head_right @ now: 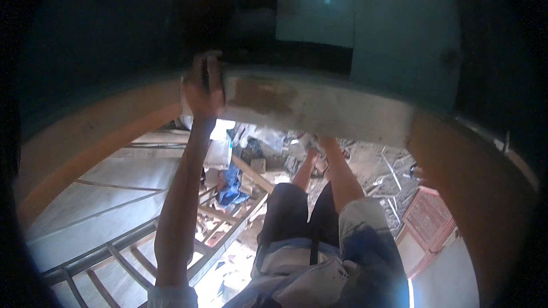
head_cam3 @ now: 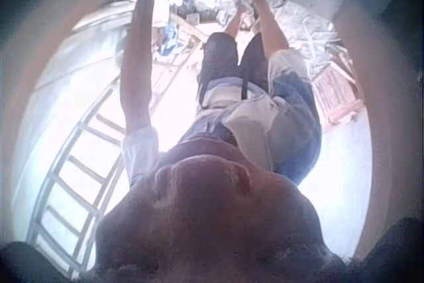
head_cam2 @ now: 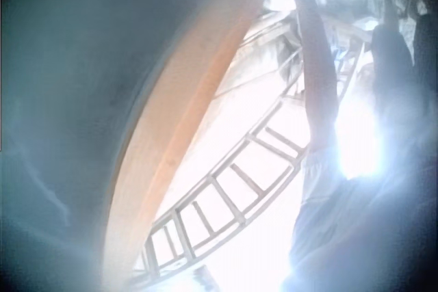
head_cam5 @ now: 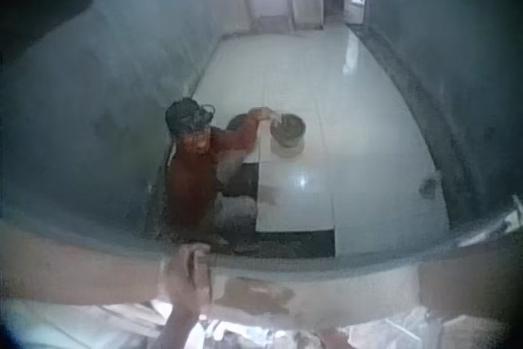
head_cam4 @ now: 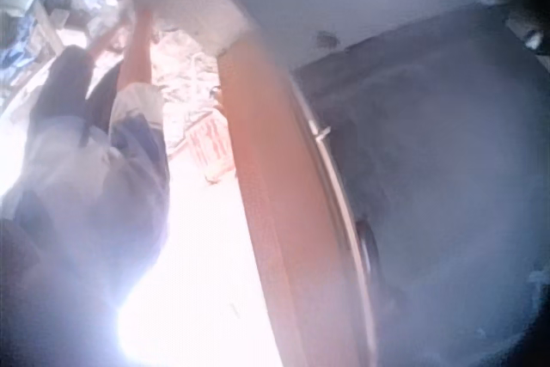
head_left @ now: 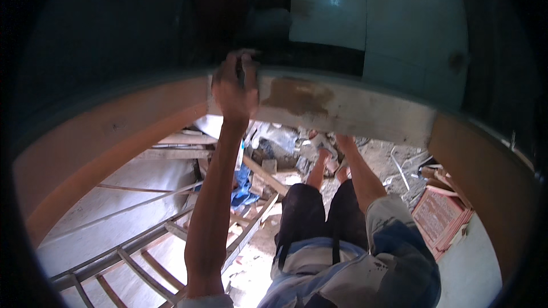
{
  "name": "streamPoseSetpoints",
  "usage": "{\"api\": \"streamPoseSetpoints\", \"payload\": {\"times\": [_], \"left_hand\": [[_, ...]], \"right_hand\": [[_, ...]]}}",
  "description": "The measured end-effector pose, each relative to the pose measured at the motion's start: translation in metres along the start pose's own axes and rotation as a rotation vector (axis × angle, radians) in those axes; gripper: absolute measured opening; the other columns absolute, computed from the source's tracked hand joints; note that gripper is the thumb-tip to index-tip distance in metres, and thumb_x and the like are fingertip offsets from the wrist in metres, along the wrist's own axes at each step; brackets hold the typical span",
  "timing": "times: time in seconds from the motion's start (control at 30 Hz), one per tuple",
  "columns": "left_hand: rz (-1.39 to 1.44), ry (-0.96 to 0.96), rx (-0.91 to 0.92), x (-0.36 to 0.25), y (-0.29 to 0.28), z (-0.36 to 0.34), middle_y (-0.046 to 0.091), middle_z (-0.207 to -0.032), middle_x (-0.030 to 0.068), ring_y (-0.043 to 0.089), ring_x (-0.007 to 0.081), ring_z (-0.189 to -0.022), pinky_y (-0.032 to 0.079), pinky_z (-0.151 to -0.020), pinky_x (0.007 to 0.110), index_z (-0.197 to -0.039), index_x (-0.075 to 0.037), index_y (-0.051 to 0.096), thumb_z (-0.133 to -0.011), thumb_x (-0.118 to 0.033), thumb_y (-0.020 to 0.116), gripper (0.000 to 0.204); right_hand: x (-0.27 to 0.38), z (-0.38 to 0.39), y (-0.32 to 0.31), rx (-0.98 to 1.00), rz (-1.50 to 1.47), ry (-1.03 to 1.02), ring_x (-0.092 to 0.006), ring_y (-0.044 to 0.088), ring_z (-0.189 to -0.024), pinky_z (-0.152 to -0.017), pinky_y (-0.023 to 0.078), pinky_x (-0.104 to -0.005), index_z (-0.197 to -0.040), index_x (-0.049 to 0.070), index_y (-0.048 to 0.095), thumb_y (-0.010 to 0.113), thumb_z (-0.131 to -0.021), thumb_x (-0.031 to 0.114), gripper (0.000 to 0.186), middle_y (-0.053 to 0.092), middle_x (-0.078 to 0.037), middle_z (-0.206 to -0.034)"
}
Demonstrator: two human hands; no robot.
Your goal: The person picks up a tile, places it on a stack, uses a measuring tape and a marker to draw a cut line, and then uses an angle grinder to smooth the edges.
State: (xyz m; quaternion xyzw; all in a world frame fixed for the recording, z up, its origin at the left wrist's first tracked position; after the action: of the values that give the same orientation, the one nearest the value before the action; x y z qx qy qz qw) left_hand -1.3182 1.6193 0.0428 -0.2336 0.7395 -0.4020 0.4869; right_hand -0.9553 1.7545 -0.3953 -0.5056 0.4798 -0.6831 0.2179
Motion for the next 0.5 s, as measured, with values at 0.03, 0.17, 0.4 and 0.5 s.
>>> {"api": "streamPoseSetpoints", "payload": {"times": [0.03, 0.17, 0.4, 0.5], "left_hand": [[-0.005, 0.033, -0.017, 0.003, 0.0, 0.005, 0.082, -0.096, 0.0151, 0.079, 0.0328, -0.084, 0.06, -0.079, 0.043, -0.118, -0.01, 0.077, -0.111, -0.038, 0.049, 0.04], [0.05, 0.065, -0.053, 0.006, 0.009, 0.003, 0.083, -0.094, 0.0116, 0.08, 0.0308, -0.086, 0.059, -0.081, 0.041, -0.114, -0.01, 0.077, -0.11, -0.036, 0.052, 0.036], [0.046, 0.074, -0.115, 0.011, 0.009, 0.005, 0.08, -0.09, 0.0118, 0.076, 0.0364, -0.084, 0.057, -0.085, 0.047, -0.11, -0.014, 0.077, -0.102, -0.028, 0.061, 0.022], [0.079, 0.101, -0.093, 0.01, 0.018, 0.002, 0.084, -0.099, 0.0146, 0.081, 0.0345, -0.091, 0.062, -0.085, 0.044, -0.113, -0.01, 0.08, -0.108, -0.038, 0.054, 0.038]], "right_hand": [[0.002, 0.004, 0.001, 0.023, 0.004, 0.007, -0.0435, 0.067, -0.121, -0.106, 0.049, -0.0591, -0.124, 0.002, 0.074, 0.07, -0.096, 0.019, 0.033, 0.074, -0.021, -0.126], [-0.002, 0.004, 0.001, 0.056, 0.01, 0.038, -0.043, 0.069, -0.116, -0.102, 0.05, -0.0592, -0.12, 0.003, 0.075, 0.07, -0.096, 0.02, 0.03, 0.075, -0.02, -0.121], [0.014, -0.023, -0.019, 0.056, 0.124, -0.031, -0.0401, 0.07, -0.098, -0.086, 0.052, -0.0565, -0.106, 0.005, 0.075, 0.072, -0.094, 0.022, 0.021, 0.075, -0.018, -0.103], [-0.004, -0.018, -0.028, 0.135, 0.091, 0.104, -0.0404, 0.069, -0.106, -0.093, 0.05, -0.0583, -0.113, 0.006, 0.075, 0.072, -0.094, 0.023, 0.026, 0.074, -0.019, -0.111]]}}
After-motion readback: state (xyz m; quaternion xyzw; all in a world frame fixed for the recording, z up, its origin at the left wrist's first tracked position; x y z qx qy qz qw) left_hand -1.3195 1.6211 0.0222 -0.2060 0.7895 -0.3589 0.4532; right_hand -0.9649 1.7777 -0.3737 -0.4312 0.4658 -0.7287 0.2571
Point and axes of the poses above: each hand's wrist, its own z-axis away from the middle knuckle, its own y-axis out of the palm, x = y × z, the point moved 3 cm from there along -z, towards the middle knuckle
